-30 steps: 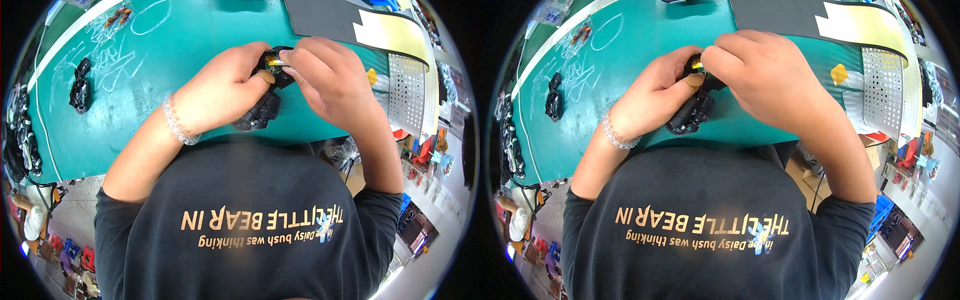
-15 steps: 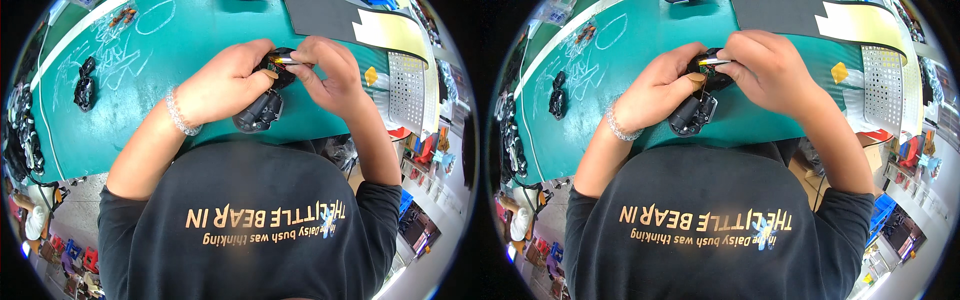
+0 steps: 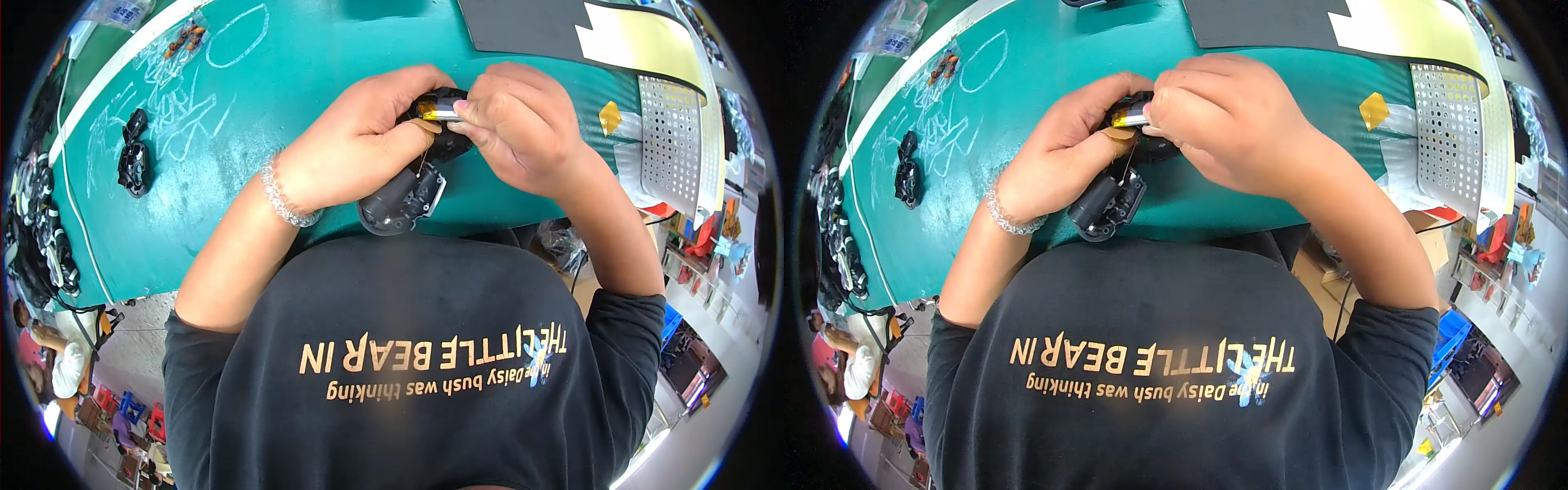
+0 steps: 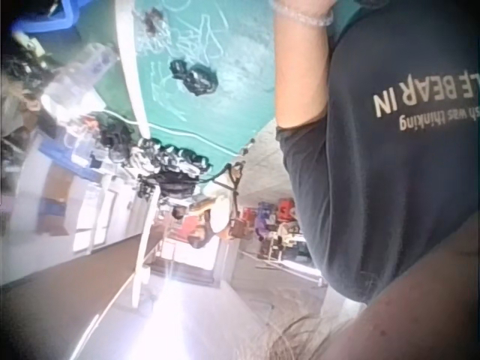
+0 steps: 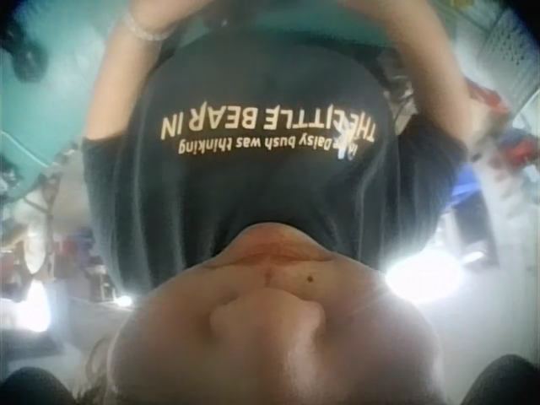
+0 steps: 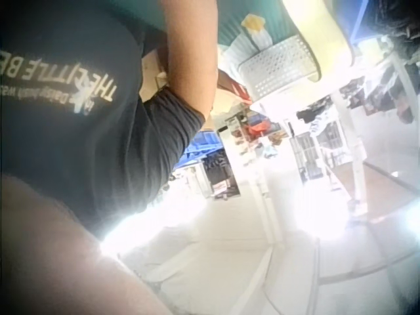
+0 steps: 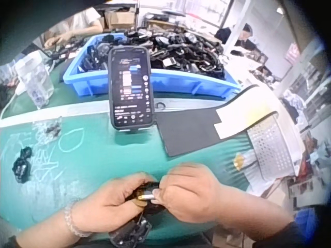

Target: The person repairs a small black electronic device on a green workbench. They manipulate internal wires, connect a small circuit board, and apply black tape to secure the components.

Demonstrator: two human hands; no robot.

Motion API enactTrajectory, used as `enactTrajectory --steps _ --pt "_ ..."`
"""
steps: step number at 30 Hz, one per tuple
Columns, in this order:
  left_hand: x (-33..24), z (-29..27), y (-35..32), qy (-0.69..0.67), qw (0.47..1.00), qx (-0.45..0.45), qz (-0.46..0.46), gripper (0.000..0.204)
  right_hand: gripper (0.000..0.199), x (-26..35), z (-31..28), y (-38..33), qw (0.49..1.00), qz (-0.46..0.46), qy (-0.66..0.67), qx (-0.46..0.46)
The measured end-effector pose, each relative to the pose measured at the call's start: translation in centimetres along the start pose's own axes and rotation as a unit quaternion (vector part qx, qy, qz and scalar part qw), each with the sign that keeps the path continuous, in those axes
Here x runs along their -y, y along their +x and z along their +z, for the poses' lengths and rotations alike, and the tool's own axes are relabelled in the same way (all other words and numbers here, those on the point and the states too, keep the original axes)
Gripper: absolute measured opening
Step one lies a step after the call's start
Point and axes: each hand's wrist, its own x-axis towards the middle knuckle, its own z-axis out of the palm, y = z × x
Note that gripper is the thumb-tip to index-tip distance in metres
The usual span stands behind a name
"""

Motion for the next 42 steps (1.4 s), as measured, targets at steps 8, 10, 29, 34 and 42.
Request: enactTrajectory --steps 8,10,29,34,42 --pt "-0.1 0.0 -0.2 -0.025 0.999 0.017 -0.03 0.036 0.017 -0.2 0.0 -0.1 0.998 0.031 0.055 0.025" --pt "-0.4 -0.5 -0.2 -0.062 0.996 0.02 -0.054 0.036 0.015 0.0 0.0 0.3 0.995 0.057 0.081 0.032" --pt "0.1 0.6 0.5 -0.086 0.989 -0.114 0.04 0.02 0.018 2.6 2.7 0.1 0.844 0.364 0.354 -0.174" --pt "-0.6 1.0 -0.3 0.143 0.974 -0.121 0.126 0.026 0.028 3.6 2.0 -0.2 0.904 0.317 0.251 -0.14" --pt "-1.0 1.7 -0.7 0.173 0.952 -0.103 0.23 0.031 0.032 4.1 1.8 -1.1 0.947 0.21 0.161 -0.181"
